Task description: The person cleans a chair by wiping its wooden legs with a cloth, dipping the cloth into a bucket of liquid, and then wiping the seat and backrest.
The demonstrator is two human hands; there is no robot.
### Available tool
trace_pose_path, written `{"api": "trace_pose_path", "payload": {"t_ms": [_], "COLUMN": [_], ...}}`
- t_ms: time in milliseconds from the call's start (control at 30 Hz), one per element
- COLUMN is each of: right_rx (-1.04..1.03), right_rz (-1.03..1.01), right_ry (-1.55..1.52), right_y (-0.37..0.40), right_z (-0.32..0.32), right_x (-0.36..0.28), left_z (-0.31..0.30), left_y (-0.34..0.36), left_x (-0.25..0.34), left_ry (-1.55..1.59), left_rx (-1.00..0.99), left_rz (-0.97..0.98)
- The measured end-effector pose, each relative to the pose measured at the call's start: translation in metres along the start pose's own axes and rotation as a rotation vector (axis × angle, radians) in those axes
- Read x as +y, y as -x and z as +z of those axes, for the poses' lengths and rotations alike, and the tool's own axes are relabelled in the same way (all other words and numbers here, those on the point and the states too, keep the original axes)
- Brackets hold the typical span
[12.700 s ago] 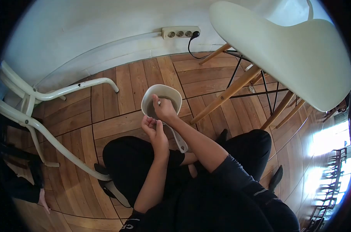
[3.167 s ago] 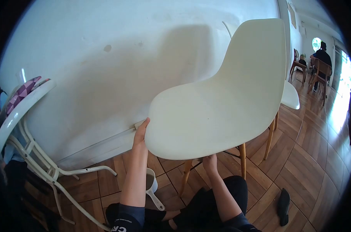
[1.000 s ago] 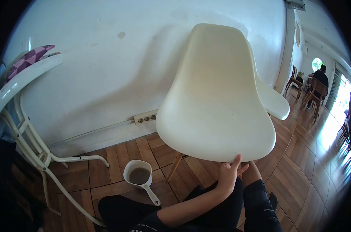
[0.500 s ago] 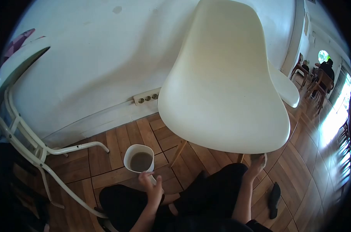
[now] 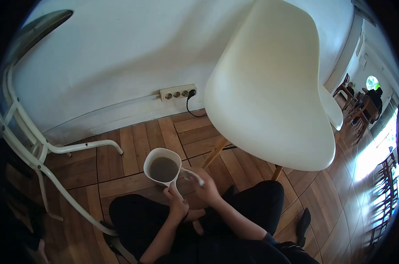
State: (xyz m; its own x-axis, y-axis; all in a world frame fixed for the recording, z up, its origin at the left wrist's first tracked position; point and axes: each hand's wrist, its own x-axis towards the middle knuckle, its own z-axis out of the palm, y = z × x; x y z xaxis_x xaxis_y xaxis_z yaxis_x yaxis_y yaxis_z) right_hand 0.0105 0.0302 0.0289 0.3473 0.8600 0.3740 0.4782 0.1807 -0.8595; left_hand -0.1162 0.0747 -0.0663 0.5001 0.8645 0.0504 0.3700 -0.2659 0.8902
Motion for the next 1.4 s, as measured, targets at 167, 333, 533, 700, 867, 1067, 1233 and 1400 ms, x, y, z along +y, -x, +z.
{"api": "trace_pose_path", "payload": {"t_ms": [167,333,533,700,867,1067,1233,1400], "right_rx": [-0.23,-0.667,-0.962,-0.413,-0.33,-0.182,-0.101,-0.117], "right_rz": [-0.158,-0.145,0.199,0.152,0.218,0.191,0.349,0.39], "right_ry": [0.257,0.642,0.878,0.48,0.394,0.237,0.269,0.292], "right_y": [-0.047,-0.071,-0.063,-0.059,-0.062,-0.054,-0.05,-0.054], "right_z": [0.056,0.093,0.099,0.088,0.088,0.1,0.104,0.105], "right_x": [0.007,0.043,0.061,0.039,0.044,0.058,0.053,0.059], "left_z": [0.002,0.018,-0.016,-0.041,-0.06,-0.058,-0.054,-0.048], "left_y": [0.016,0.031,0.028,0.012,0.008,0.013,0.013,0.008], "left_x": [0.004,0.0,0.029,0.031,0.044,0.038,0.033,0.036], "left_ry": [-0.068,-0.076,-0.065,-0.065,-0.14,-0.263,-0.31,-0.003], "left_rx": [-0.109,-0.155,-0.256,-0.182,-0.231,-0.198,-0.235,-0.618], "left_rz": [0.005,0.193,0.128,0.02,-0.054,-0.03,-0.018,-0.032]}}
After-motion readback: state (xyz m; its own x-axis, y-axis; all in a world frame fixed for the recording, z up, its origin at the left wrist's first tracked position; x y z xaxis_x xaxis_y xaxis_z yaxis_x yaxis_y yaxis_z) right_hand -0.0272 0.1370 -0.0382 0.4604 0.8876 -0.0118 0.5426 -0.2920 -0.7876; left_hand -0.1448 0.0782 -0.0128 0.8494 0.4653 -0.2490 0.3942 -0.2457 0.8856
